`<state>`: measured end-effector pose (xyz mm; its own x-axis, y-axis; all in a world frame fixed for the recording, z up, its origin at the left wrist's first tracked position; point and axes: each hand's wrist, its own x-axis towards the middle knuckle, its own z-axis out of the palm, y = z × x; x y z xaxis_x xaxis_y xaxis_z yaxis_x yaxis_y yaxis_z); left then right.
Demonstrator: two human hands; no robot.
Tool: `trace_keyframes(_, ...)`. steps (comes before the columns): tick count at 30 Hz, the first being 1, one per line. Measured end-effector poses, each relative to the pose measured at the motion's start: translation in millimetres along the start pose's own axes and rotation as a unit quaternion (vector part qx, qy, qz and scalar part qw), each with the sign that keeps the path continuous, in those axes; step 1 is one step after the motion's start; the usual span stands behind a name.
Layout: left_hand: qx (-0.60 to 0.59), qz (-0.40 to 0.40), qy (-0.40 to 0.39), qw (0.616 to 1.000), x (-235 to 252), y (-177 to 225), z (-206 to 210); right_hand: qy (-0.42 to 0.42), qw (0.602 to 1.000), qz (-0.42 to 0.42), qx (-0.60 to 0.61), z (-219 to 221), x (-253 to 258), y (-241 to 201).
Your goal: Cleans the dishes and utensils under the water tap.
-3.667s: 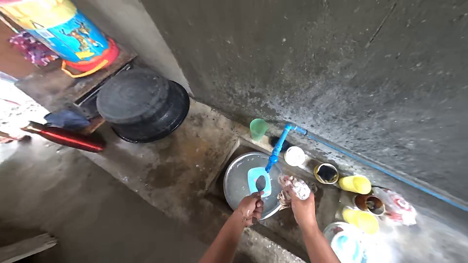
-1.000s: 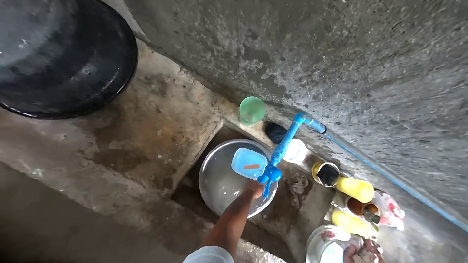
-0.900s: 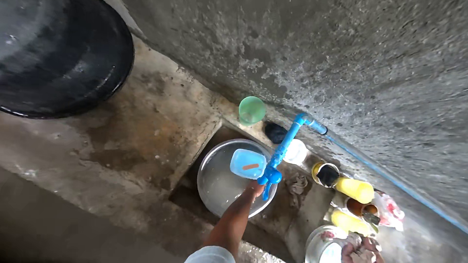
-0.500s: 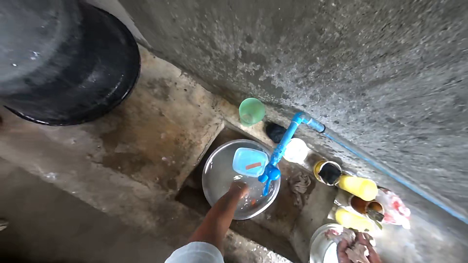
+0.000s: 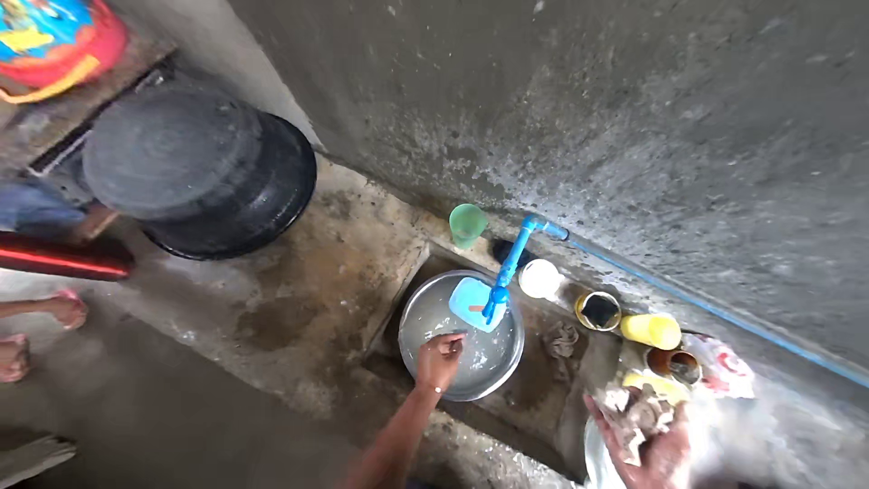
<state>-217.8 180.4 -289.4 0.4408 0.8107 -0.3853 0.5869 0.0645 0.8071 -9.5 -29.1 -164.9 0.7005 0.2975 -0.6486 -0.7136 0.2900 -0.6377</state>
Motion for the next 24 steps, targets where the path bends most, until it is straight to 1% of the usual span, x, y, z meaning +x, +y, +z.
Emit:
trace_keyframes(1, -0.071, -0.002, 0.023, 0.997, -9, 11, -4, -0.018, 1.0, -0.004, -0.006, 3, 1, 6)
trace_keyframes(2, -0.134, -0.012, 0.028, 0.991, -19, 25, -8, -0.04, 0.999, -0.009, -0.02, 7, 3, 13)
trace_keyframes(4, -0.234, -0.047, 0.009, 0.971, -40, 54, -15, -0.072, 0.996, -0.023, -0.056, 23, 3, 25)
trace_keyframes(6, -0.313, -0.082, -0.013, 0.946, -61, 80, -18, -0.066, 0.988, -0.058, -0.13, 42, 0, 36)
trace_keyframes(7, -0.348, -0.106, -0.019, 0.931, -70, 91, -18, -0.055, 0.976, -0.098, -0.185, 47, -1, 44)
trace_keyframes(9, -0.422, -0.174, -0.038, 0.889, -86, 111, -17, -0.082, 0.944, -0.192, -0.257, 53, 0, 59)
trace_keyframes(11, -0.486, -0.24, -0.052, 0.839, -101, 123, -12, -0.114, 0.918, -0.243, -0.291, 56, -1, 70)
trace_keyframes(12, -0.507, -0.257, -0.059, 0.821, -108, 125, -8, -0.128, 0.905, -0.26, -0.313, 58, -2, 74)
trace_keyframes(13, -0.517, -0.264, -0.068, 0.812, -114, 124, -5, -0.139, 0.885, -0.279, -0.346, 58, -1, 77)
trace_keyframes(14, -0.514, -0.26, -0.077, 0.814, -119, 122, -3, -0.153, 0.859, -0.296, -0.389, 56, 2, 79)
trace_keyframes(15, -0.502, -0.241, -0.084, 0.826, -124, 119, -1, -0.174, 0.828, -0.306, -0.437, 54, 5, 79)
trace_keyframes(16, -0.48, -0.207, -0.092, 0.848, -130, 115, 0, -0.2, 0.8, -0.296, -0.483, 52, 9, 77)
trace_keyframes(17, -0.45, -0.161, -0.103, 0.872, -135, 111, 0, -0.228, 0.778, -0.261, -0.523, 51, 12, 73)
trace_keyframes(18, -0.416, -0.116, -0.119, 0.894, -139, 108, -1, -0.246, 0.766, -0.216, -0.553, 51, 12, 67)
trace_keyframes(19, -0.389, -0.082, -0.134, 0.908, -143, 105, -2, -0.248, 0.766, -0.173, -0.567, 50, 13, 61)
trace_keyframes(20, -0.368, -0.057, -0.151, 0.916, -147, 102, -2, -0.235, 0.777, -0.14, -0.567, 51, 15, 56)
trace_keyframes(22, -0.334, -0.016, -0.203, 0.92, -152, 95, -1, -0.186, 0.823, -0.132, -0.52, 51, 19, 49)
trace_keyframes(23, -0.328, -0.009, -0.233, 0.915, -153, 93, -1, -0.166, 0.845, -0.138, -0.489, 52, 20, 45)
trace_keyframes(24, -0.334, -0.018, -0.26, 0.906, -152, 94, -2, -0.152, 0.863, -0.142, -0.46, 54, 19, 41)
